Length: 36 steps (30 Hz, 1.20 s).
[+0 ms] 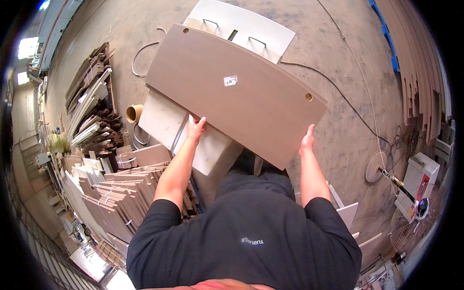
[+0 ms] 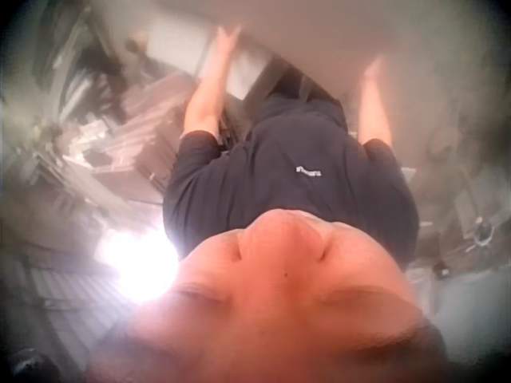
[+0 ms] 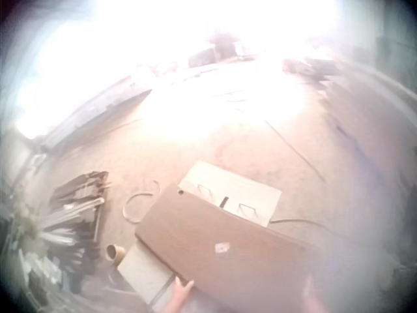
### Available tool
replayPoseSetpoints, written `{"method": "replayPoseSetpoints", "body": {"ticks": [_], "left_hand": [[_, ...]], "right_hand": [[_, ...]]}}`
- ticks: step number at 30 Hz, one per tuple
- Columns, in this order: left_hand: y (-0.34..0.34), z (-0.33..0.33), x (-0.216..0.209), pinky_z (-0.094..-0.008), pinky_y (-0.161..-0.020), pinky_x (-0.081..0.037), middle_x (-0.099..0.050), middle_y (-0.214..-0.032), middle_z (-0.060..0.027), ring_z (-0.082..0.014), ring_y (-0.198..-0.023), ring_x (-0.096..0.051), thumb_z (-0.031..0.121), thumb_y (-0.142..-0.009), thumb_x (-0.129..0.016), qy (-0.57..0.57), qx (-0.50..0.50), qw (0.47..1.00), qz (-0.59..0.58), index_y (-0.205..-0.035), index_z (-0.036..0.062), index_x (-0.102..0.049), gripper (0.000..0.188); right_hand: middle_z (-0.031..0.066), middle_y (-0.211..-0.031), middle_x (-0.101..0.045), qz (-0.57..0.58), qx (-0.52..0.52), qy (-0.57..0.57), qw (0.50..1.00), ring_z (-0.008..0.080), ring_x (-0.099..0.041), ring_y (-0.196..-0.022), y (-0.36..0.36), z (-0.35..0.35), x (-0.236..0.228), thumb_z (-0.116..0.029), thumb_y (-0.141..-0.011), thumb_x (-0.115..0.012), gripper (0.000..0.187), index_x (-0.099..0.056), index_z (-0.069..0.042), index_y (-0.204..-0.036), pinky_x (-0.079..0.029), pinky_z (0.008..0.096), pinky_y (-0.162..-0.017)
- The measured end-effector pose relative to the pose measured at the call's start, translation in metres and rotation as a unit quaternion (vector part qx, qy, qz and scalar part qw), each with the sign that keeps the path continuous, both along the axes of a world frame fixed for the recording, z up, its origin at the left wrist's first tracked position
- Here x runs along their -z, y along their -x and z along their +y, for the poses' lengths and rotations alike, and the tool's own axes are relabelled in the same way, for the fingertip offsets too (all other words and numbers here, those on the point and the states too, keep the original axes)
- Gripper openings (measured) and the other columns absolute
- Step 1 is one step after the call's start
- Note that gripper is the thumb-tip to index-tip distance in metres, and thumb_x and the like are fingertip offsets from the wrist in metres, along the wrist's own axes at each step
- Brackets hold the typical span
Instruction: The person repeatedly picks up flat rectangular panels from a stack, places them on a white surface, and secures them with white plastic straps. The person then lifts the bundled panels and places them onto a growing stack of similar bundles. This cycle of picking, strapping, and stacking is performed multiple times throughout the video.
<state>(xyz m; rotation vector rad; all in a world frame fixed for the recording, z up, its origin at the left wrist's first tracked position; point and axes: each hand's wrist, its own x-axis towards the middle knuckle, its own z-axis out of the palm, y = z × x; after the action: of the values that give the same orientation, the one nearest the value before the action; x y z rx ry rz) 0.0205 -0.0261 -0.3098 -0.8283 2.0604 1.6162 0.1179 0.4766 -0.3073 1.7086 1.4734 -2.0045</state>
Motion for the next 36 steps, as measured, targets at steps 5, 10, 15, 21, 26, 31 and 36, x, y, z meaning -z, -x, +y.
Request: {"method": "replayPoseSetpoints", "body": {"ticks": [5,10,15,21,26,31,36], "left_hand": [[-0.007,0.025,0.005,-0.0359,-0.076,-0.058,-0.067,-0.112,-0.0140,-0.0220,-0.094,-0.069,0.024,-0.085,-0.082,0.042,0.051,0.998,0.000,-0.158,-0.0025,-0.020,0.099],[-0.007,0.090,0.001,-0.0398,-0.105,-0.049,-0.061,-0.134,-0.0266,-0.0342,-0.124,-0.062,0.025,-0.084,-0.082,0.067,0.069,0.995,0.034,-0.156,-0.0110,-0.017,0.104],[-0.013,0.111,-0.007,-0.0388,-0.114,-0.041,-0.050,-0.147,-0.0333,-0.0386,-0.137,-0.052,0.025,-0.085,-0.081,0.093,0.096,0.990,0.053,-0.154,-0.0192,-0.008,0.109],[-0.014,0.081,0.006,-0.0391,-0.100,-0.052,-0.063,-0.128,-0.0275,-0.0328,-0.117,-0.065,0.025,-0.088,-0.079,0.057,0.152,0.986,0.035,-0.156,-0.0138,-0.009,0.105],[-0.046,0.030,-0.005,-0.0369,-0.084,-0.056,-0.070,-0.110,-0.0167,-0.0238,-0.095,-0.069,0.022,-0.093,-0.072,0.007,-0.034,0.995,0.088,-0.144,-0.0068,-0.046,0.064],[-0.125,-0.076,0.040,-0.0388,-0.086,-0.055,-0.070,-0.111,-0.0159,-0.0267,-0.100,-0.070,0.017,-0.092,-0.069,0.235,-0.407,0.881,0.049,-0.134,-0.0027,-0.058,0.048],[-0.156,-0.156,0.045,-0.0444,-0.093,-0.057,-0.069,-0.123,-0.0192,-0.0343,-0.113,-0.067,0.033,-0.099,-0.064,0.031,-0.603,0.787,-0.124,-0.137,-0.0025,-0.056,0.053]], "right_hand": [[0.0154,-0.147,-0.056,0.014,0.027,0.005,1.000,0.0289,-0.055,-0.132,0.004,0.034,0.005,-0.079,-0.095,-0.044,0.099,-0.049,0.005,-0.147,-0.044,0.0416,-0.111],[0.0154,-0.142,-0.060,-0.032,0.022,-0.045,0.998,0.0284,-0.059,-0.128,-0.006,0.094,0.016,-0.079,-0.097,-0.040,0.098,-0.052,0.006,-0.144,-0.047,0.0407,-0.109],[0.0162,-0.152,-0.052,-0.051,0.025,-0.026,0.998,0.0316,-0.051,-0.137,-0.013,0.117,0.021,-0.082,-0.095,-0.038,0.102,-0.043,0.003,-0.152,-0.042,0.0449,-0.114],[0.0163,-0.159,-0.043,-0.092,-0.029,-0.020,0.995,0.0338,-0.043,-0.143,0.002,0.107,-0.009,-0.078,-0.098,-0.038,0.096,-0.037,-0.002,-0.157,-0.036,0.0493,-0.117],[0.0156,-0.135,-0.065,-0.165,-0.166,-0.382,0.894,0.0299,-0.060,-0.124,-0.022,0.135,0.000,-0.063,-0.100,-0.051,0.069,-0.061,-0.004,-0.133,-0.047,0.0439,-0.104],[0.0118,-0.114,-0.071,-0.015,-0.223,-0.456,0.862,0.0233,-0.066,-0.108,-0.027,0.095,-0.042,-0.039,-0.101,-0.063,0.041,-0.065,-0.003,-0.120,-0.051,0.0378,-0.094],[0.0095,-0.106,-0.071,0.084,-0.323,-0.397,0.855,0.0187,-0.067,-0.100,-0.033,0.049,-0.057,-0.027,-0.101,-0.066,0.030,-0.065,-0.003,-0.119,-0.053,0.0340,-0.091]]}}
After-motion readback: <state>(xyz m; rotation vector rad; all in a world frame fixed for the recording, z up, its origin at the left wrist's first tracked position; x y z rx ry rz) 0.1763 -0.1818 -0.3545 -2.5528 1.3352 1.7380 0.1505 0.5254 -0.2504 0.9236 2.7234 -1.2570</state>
